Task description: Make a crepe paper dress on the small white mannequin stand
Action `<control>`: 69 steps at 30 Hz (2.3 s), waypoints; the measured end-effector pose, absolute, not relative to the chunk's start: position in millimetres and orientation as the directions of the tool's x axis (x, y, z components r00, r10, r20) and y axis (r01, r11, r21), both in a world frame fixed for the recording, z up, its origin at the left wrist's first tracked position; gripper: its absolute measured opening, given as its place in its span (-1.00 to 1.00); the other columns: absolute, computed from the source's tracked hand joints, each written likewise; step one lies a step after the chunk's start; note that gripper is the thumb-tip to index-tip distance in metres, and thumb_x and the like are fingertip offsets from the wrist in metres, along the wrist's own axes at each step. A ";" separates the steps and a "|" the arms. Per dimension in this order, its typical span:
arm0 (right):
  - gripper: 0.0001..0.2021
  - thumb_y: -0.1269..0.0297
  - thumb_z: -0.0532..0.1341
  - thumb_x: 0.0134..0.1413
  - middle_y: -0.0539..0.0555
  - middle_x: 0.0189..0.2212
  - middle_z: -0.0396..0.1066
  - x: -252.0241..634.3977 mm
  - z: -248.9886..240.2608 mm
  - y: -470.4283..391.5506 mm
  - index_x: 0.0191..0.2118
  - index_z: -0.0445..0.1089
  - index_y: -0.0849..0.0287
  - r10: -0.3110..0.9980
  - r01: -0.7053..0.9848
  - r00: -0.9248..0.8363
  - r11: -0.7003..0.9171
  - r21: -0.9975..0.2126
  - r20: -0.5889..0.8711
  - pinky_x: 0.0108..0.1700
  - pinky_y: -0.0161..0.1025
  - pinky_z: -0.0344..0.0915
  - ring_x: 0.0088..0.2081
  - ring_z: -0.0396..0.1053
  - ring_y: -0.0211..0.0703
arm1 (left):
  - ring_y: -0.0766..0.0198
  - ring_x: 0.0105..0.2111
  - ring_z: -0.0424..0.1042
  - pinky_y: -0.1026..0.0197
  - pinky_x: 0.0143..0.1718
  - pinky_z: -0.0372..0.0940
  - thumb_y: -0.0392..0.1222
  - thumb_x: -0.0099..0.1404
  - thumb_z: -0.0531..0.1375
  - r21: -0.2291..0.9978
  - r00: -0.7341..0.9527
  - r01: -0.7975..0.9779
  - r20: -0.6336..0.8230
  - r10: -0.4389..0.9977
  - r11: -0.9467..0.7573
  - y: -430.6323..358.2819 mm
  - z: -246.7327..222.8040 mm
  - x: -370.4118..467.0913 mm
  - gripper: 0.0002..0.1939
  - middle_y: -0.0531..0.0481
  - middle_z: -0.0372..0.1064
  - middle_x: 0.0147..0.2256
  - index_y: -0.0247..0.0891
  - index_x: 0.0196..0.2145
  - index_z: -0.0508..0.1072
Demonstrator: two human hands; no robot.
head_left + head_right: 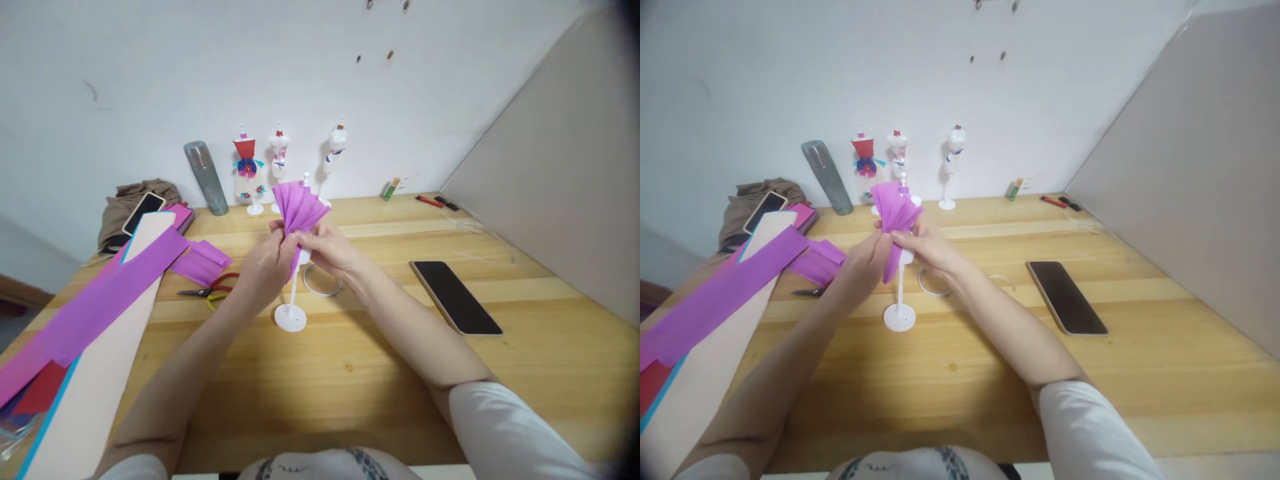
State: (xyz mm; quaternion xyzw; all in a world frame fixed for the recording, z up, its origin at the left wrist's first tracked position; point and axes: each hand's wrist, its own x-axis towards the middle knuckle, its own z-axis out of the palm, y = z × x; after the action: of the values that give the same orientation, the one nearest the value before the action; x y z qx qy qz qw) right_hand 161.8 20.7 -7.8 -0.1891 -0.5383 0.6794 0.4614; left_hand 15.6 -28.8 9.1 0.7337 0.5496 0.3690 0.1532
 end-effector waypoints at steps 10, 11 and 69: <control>-0.49 -0.01 0.53 -0.21 0.11 -0.22 0.58 162.2 -3.3 19.7 -0.15 0.46 0.14 0.825 -0.456 -0.504 -0.002 -0.890 0.256 -0.01 -0.15 0.49 -0.11 0.54 -0.06 | 0.19 -0.28 0.50 0.18 -0.21 0.35 -0.18 0.39 0.15 0.405 0.062 0.737 0.756 0.651 -0.540 -31.1 11.4 8.9 -0.78 -0.04 0.58 -0.31 -0.16 -0.27 0.62; -0.48 -0.01 0.53 -0.21 0.10 -0.24 0.57 161.9 -3.3 19.4 -0.15 0.46 0.14 0.822 -0.462 -0.503 0.006 -0.887 0.267 0.00 -0.16 0.49 -0.12 0.54 -0.07 | 0.19 -0.26 0.52 0.18 -0.19 0.36 -0.20 0.37 0.16 0.422 0.056 0.721 0.755 0.653 -0.550 -30.4 11.4 8.6 -0.80 -0.03 0.59 -0.28 -0.15 -0.27 0.62; -0.61 -0.05 0.52 -0.20 0.06 -0.24 0.56 148.7 -14.7 17.8 -0.30 0.50 0.05 0.854 -0.545 -0.368 0.122 -0.830 0.367 0.11 -0.04 0.42 -0.04 0.50 -0.01 | 0.14 -0.14 0.46 0.10 -0.10 0.38 -0.13 0.49 0.02 0.435 0.201 0.676 0.667 0.717 -0.594 -22.8 -2.5 13.3 -0.79 -0.13 0.48 -0.15 -0.25 -0.08 0.40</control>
State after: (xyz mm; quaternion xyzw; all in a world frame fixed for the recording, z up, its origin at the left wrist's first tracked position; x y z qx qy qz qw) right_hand 148.7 17.8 -14.7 -0.1498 -0.5170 0.6454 0.5420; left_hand 13.3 -22.8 -2.5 0.7745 0.4497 0.4442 0.0232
